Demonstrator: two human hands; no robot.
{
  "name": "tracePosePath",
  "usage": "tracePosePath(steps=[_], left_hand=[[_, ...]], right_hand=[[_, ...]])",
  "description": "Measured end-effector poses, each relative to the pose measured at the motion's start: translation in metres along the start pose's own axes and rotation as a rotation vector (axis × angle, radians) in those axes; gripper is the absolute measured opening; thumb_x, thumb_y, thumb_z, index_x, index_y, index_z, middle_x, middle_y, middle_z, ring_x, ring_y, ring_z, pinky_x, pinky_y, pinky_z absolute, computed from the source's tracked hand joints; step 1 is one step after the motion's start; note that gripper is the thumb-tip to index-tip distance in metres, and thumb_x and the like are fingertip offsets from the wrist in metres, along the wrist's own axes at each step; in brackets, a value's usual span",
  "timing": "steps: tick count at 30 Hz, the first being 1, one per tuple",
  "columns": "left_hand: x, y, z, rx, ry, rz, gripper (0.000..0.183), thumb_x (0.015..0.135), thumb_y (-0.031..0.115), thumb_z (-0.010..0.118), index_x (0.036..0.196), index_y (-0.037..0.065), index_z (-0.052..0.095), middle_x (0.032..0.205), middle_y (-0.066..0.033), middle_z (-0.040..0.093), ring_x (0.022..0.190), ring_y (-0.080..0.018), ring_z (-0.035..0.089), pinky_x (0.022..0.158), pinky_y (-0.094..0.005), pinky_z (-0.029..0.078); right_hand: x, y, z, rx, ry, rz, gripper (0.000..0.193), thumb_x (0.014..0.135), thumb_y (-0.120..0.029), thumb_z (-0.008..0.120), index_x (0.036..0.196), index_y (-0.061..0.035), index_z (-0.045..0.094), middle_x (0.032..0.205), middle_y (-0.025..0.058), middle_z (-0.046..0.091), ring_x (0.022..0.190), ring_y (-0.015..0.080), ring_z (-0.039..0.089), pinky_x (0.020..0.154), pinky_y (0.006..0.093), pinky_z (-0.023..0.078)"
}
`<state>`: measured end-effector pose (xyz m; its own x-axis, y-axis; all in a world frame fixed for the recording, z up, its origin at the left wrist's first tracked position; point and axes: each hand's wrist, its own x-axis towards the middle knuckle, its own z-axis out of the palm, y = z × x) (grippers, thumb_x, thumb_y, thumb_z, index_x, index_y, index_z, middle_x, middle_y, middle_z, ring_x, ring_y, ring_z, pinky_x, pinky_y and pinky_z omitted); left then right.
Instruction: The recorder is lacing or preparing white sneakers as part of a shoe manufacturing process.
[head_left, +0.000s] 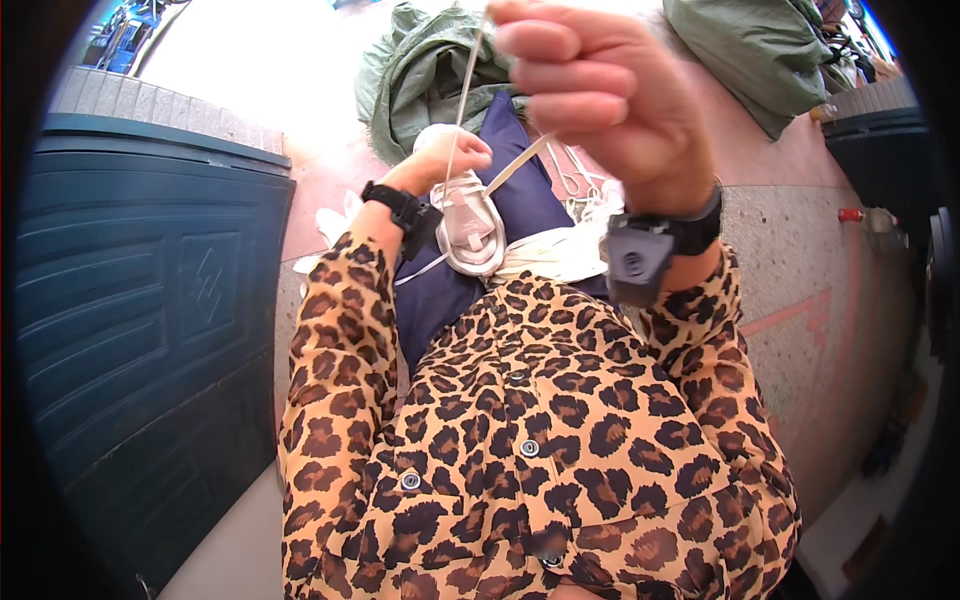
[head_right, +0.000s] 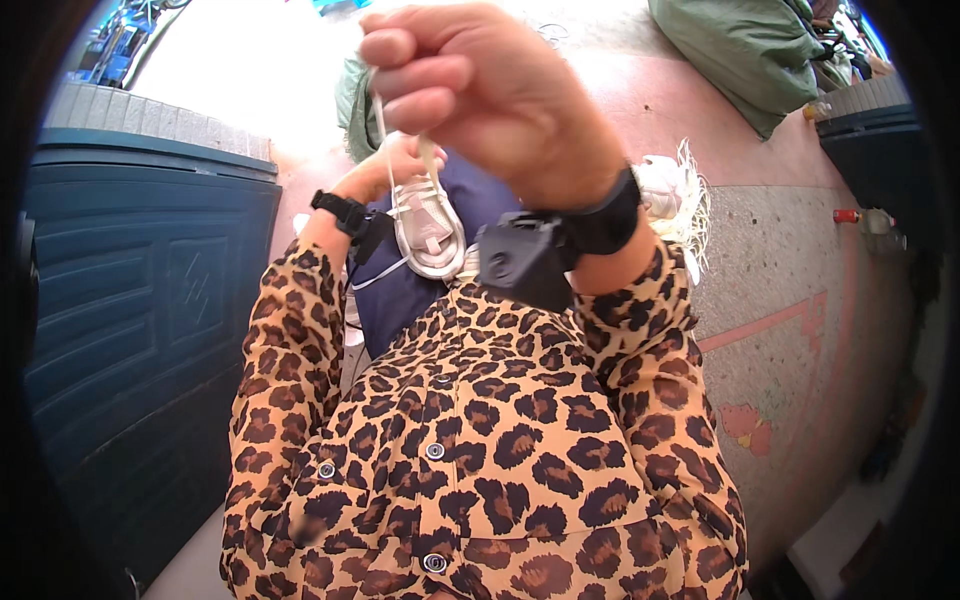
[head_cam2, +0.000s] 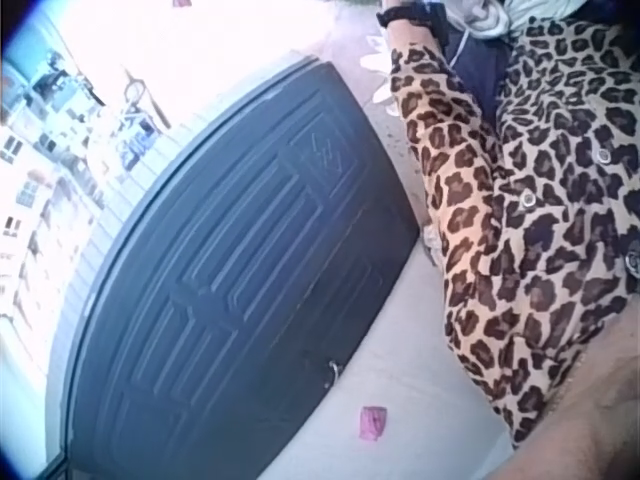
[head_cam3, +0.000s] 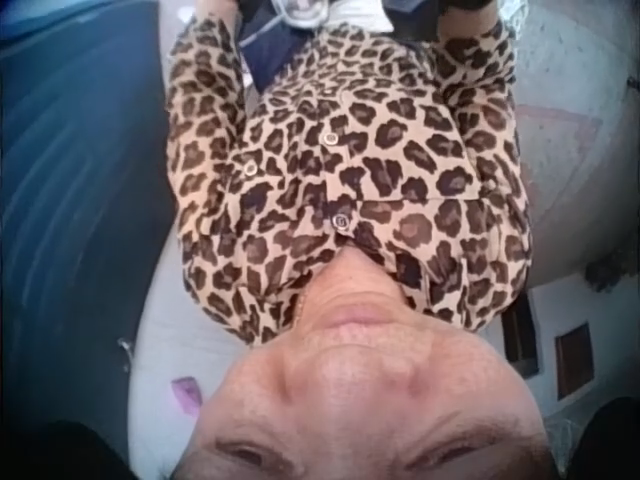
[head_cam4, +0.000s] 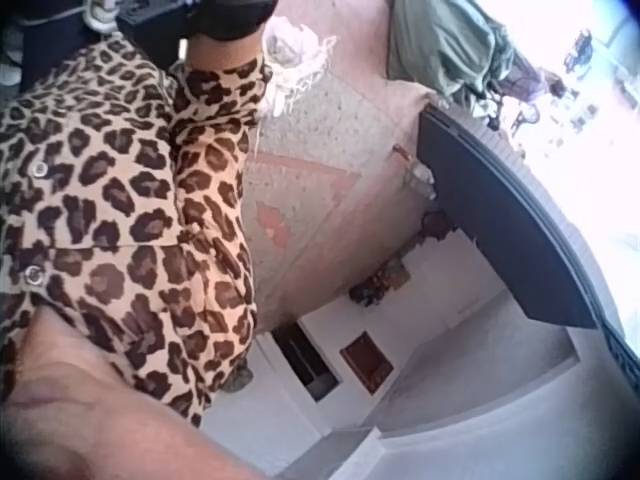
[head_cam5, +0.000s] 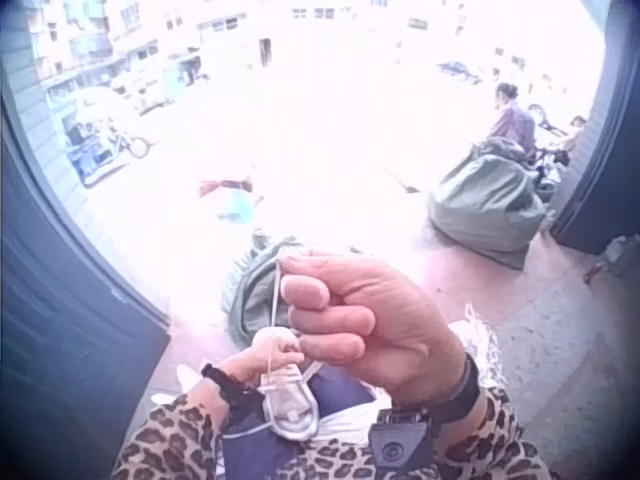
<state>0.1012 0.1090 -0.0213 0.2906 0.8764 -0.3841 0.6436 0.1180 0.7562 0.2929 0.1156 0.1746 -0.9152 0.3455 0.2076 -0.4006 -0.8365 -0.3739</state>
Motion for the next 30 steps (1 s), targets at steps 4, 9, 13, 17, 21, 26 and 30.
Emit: tracePosePath(steps=[4, 9, 13, 17, 21, 26, 30], left_hand=[[-0.047, -0.031, -0.026, -0.406, 0.146, -0.069, 0.019, 0.083, 0.019, 0.062, 0.090, 0.002, 0.065, 0.078, -0.0009, 0.064, 0.065, -0.0073, 0.055, 0.059, -0.0214, 0.044], [-0.106, -0.020, -0.027, -0.448, -0.024, -0.279, 0.018, 0.084, 0.018, 0.061, 0.092, 0.003, 0.066, 0.073, -0.0007, 0.064, 0.061, -0.0053, 0.055, 0.054, -0.0178, 0.041], [-0.116, 0.034, -0.002, -0.550, -0.008, -0.022, 0.019, 0.088, 0.013, 0.057, 0.100, 0.001, 0.063, 0.075, 0.0012, 0.060, 0.061, -0.0046, 0.054, 0.053, -0.0175, 0.042], [-0.114, 0.071, 0.006, -0.620, 0.005, 0.228, 0.023, 0.091, 0.016, 0.054, 0.106, 0.000, 0.060, 0.075, 0.0006, 0.058, 0.060, -0.0050, 0.052, 0.053, -0.0181, 0.043], [-0.142, 0.041, -0.029, -0.803, 0.138, 0.170, 0.025, 0.094, 0.025, 0.049, 0.097, 0.002, 0.061, 0.069, 0.0003, 0.055, 0.054, -0.0063, 0.051, 0.047, -0.0190, 0.042], [-0.189, -0.047, -0.103, -1.497, 0.747, 0.134, 0.018, 0.096, 0.017, 0.045, 0.102, 0.002, 0.051, 0.066, 0.0021, 0.040, 0.044, -0.0037, 0.033, 0.037, -0.0168, 0.024], [-0.209, -0.082, -0.104, -1.173, 0.838, -0.055, 0.022, 0.094, 0.025, 0.049, 0.097, 0.004, 0.055, 0.061, 0.0035, 0.040, 0.042, -0.0034, 0.031, 0.035, -0.0175, 0.023]], right_hand=[[-0.026, -0.021, 0.021, -0.147, 0.309, -0.170, 0.022, 0.098, -0.012, 0.033, 0.081, -0.0029, 0.044, 0.057, -0.0015, 0.041, 0.037, 0.0034, 0.038, 0.032, 0.0169, 0.036], [-0.017, -0.020, 0.012, -0.348, 0.336, -0.152, 0.016, 0.097, -0.013, 0.038, 0.091, -0.0025, 0.047, 0.063, 0.0014, 0.050, 0.040, 0.0050, 0.042, 0.042, 0.0224, 0.046], [0.006, -0.005, 0.004, -0.490, 0.215, -0.089, 0.016, 0.096, -0.016, 0.043, 0.094, -0.0016, 0.048, 0.067, 0.0035, 0.055, 0.046, 0.0090, 0.049, 0.057, 0.0248, 0.050], [0.022, 0.002, -0.007, -0.631, 0.124, -0.045, 0.017, 0.095, -0.017, 0.047, 0.098, -0.0001, 0.050, 0.077, 0.0044, 0.059, 0.064, 0.0097, 0.056, 0.065, 0.0227, 0.048], [0.001, -0.016, -0.045, -0.834, 0.498, -0.375, 0.019, 0.092, -0.016, 0.050, 0.102, -0.0013, 0.057, 0.095, 0.0047, 0.061, 0.086, 0.0083, 0.056, 0.081, 0.0244, 0.045], [-0.059, -0.050, -0.130, -0.115, 0.357, -0.367, 0.016, 0.091, -0.015, 0.045, 0.081, -0.0029, 0.052, 0.083, 0.0100, 0.057, 0.080, 0.0195, 0.055, 0.075, 0.0312, 0.047], [-0.084, 0.007, -0.177, -1.053, 0.981, -0.095, 0.013, 0.089, -0.016, 0.053, 0.092, -0.0046, 0.057, 0.074, 0.0031, 0.057, 0.064, 0.0082, 0.052, 0.058, 0.0206, 0.043]])
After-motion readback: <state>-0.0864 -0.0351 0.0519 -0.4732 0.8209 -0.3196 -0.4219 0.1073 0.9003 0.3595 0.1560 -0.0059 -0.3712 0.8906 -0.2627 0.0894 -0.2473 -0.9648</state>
